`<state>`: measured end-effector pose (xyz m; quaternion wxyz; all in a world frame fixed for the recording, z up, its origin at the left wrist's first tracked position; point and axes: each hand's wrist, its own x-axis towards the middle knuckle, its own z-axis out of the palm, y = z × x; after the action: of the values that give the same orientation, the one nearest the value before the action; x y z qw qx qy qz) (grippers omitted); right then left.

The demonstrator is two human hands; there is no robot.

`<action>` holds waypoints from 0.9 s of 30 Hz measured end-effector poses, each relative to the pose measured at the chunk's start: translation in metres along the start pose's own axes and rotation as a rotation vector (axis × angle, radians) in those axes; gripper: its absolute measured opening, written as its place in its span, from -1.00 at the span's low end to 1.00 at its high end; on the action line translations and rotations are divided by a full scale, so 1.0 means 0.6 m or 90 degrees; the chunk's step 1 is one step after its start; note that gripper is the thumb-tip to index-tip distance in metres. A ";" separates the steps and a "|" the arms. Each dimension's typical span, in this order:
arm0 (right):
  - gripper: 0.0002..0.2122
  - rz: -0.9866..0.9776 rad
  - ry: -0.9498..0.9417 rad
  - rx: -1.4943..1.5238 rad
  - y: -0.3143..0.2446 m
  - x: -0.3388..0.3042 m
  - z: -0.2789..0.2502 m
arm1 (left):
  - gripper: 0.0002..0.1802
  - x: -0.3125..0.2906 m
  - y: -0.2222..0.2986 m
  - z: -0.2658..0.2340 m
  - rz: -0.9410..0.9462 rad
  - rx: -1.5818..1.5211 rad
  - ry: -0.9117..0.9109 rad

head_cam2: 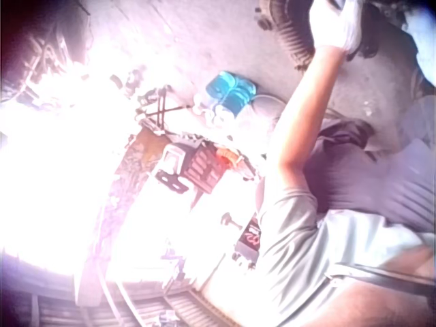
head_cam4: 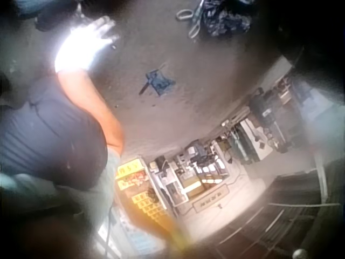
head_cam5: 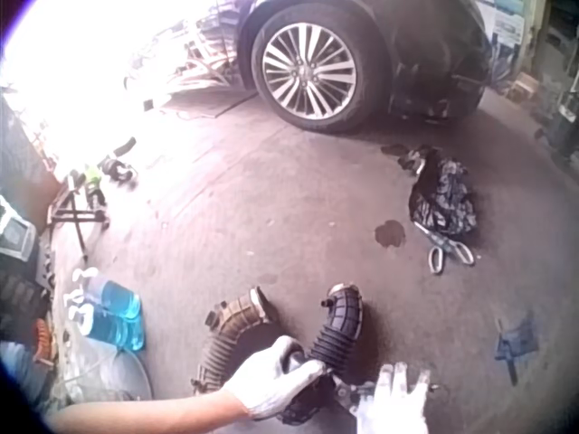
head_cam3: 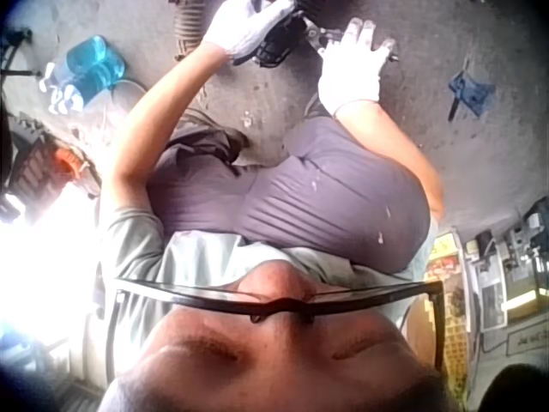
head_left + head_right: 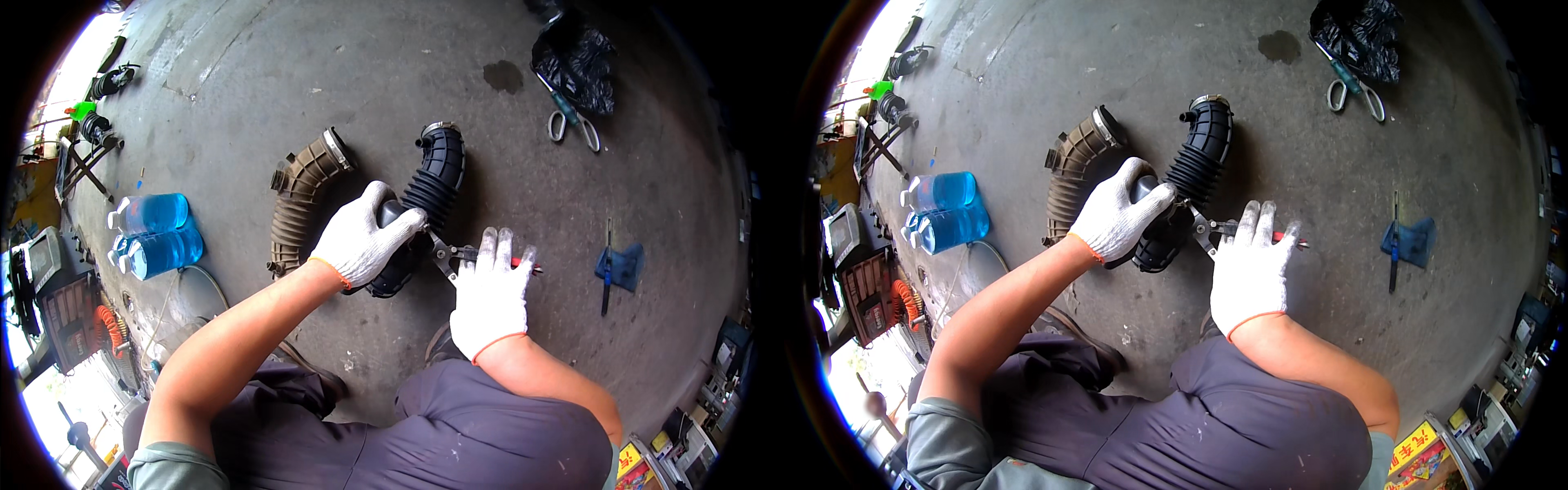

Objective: The person sits on the floor and uses pliers to remove a metal clamp from a beige air intake hose. They then attach a black rubber hose to a black plastic component and secure it with a new metal clamp using the pliers.

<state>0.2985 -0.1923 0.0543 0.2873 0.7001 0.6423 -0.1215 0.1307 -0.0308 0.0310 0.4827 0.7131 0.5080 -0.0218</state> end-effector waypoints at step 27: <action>-0.24 0.027 -0.043 0.020 0.027 -0.013 0.036 | -0.38 -0.005 0.006 0.019 -0.026 -0.009 -0.043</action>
<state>0.3176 -0.2110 0.0451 0.3001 0.7133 0.6155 -0.1494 0.1370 -0.0412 0.0289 0.5043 0.6977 0.5061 -0.0523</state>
